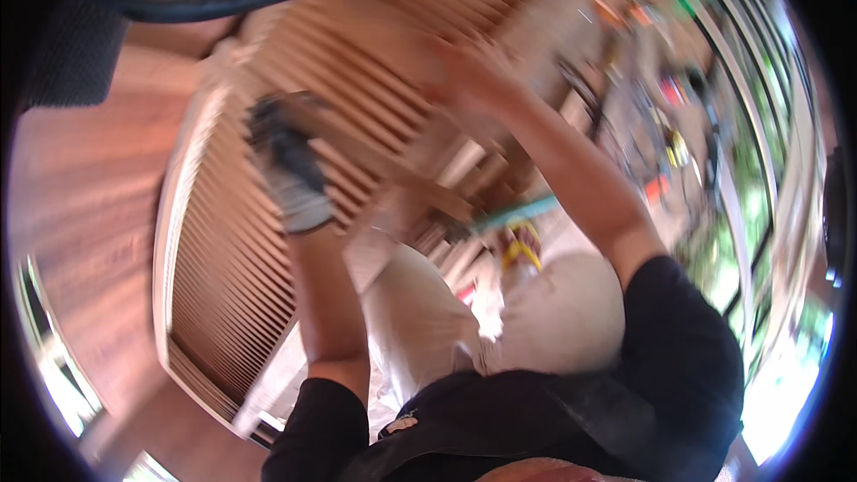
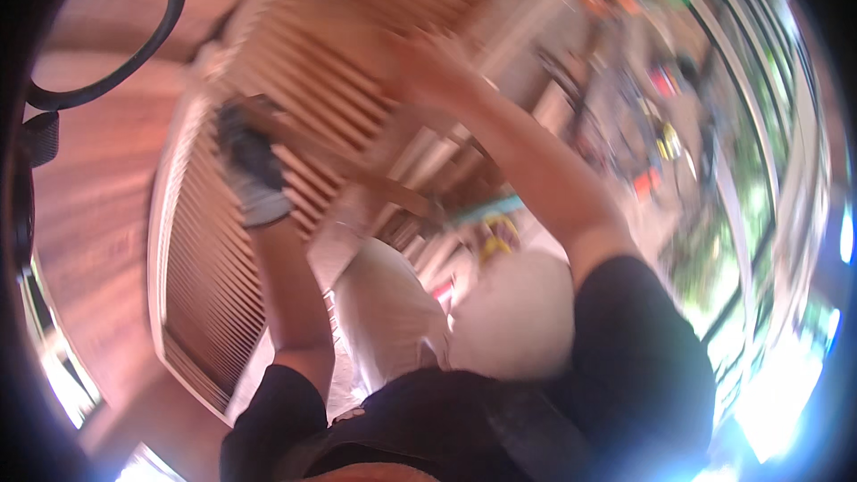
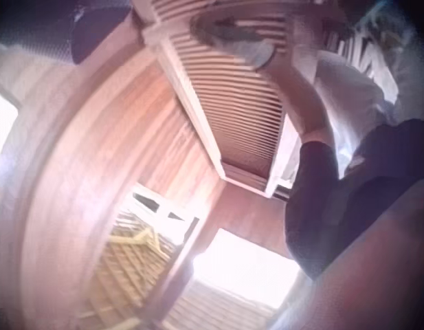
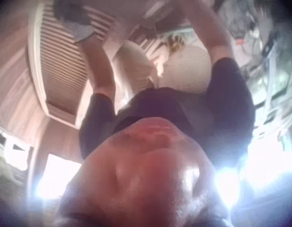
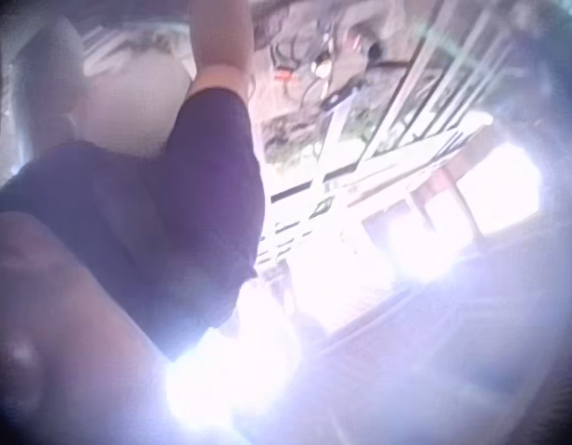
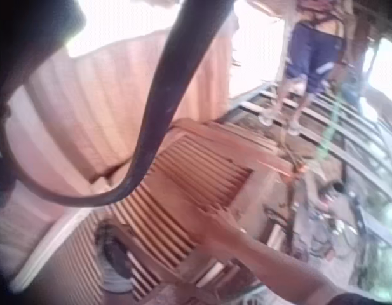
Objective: The person fits wooden slats into a curved wooden frame, using a hammer to tap pieces into place. They adjust the slats repeatedly to ensure alignment and secure them within the structure.
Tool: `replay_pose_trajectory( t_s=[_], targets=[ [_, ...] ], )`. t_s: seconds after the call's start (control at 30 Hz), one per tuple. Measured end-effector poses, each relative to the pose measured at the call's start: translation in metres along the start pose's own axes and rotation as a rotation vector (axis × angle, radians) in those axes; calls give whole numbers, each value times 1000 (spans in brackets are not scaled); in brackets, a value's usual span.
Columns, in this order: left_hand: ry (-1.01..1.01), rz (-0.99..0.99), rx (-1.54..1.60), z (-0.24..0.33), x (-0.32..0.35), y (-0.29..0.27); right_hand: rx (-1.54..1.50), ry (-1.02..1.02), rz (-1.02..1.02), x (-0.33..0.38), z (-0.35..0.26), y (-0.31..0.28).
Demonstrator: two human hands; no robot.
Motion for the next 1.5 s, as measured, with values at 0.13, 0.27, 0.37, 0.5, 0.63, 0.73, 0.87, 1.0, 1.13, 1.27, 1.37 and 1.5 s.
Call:
replay_pose_trajectory(
  t_s=[0.13,0.27,0.37,0.5,0.63,0.73,0.87,1.0,1.13,1.27,1.37,1.5],
  targets=[
    [3,164,-252,60,37,11,-408,298,318,59,87,-89],
    [-106,-111,-240,56,78,83,-183,340,869,228,169,-150],
    [-184,-287,-244,37,113,141,-312,516,885,343,195,-78],
    [-308,-508,-311,1,150,207,-566,842,649,442,149,44],
    [-509,-667,-215,-35,188,258,-841,886,565,478,115,104],
    [-560,-686,-102,-48,221,271,-1021,777,447,457,101,80],
    [-686,-708,12,-61,250,273,-1343,380,444,415,79,29],
    [-702,-705,107,-46,252,277,-1157,309,102,394,52,17],
    [-695,-754,113,-30,247,278,-1238,371,188,403,44,6],
    [-635,-744,88,-17,232,278,-1157,479,293,416,59,21],
    [-506,-715,-31,3,218,282,-1131,395,469,416,58,3],
    [-351,-700,-103,13,205,280,-963,434,548,424,65,-15]
  ],
)
Point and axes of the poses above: each hand's wrist, its own x-axis away from the middle knuckle, its own y-axis out of the palm, z = x × y, the point moved 6 cm from there along -x, towards the middle knuckle, and after that the axes turned 13 degrees about -x, right-handed, at the moved point
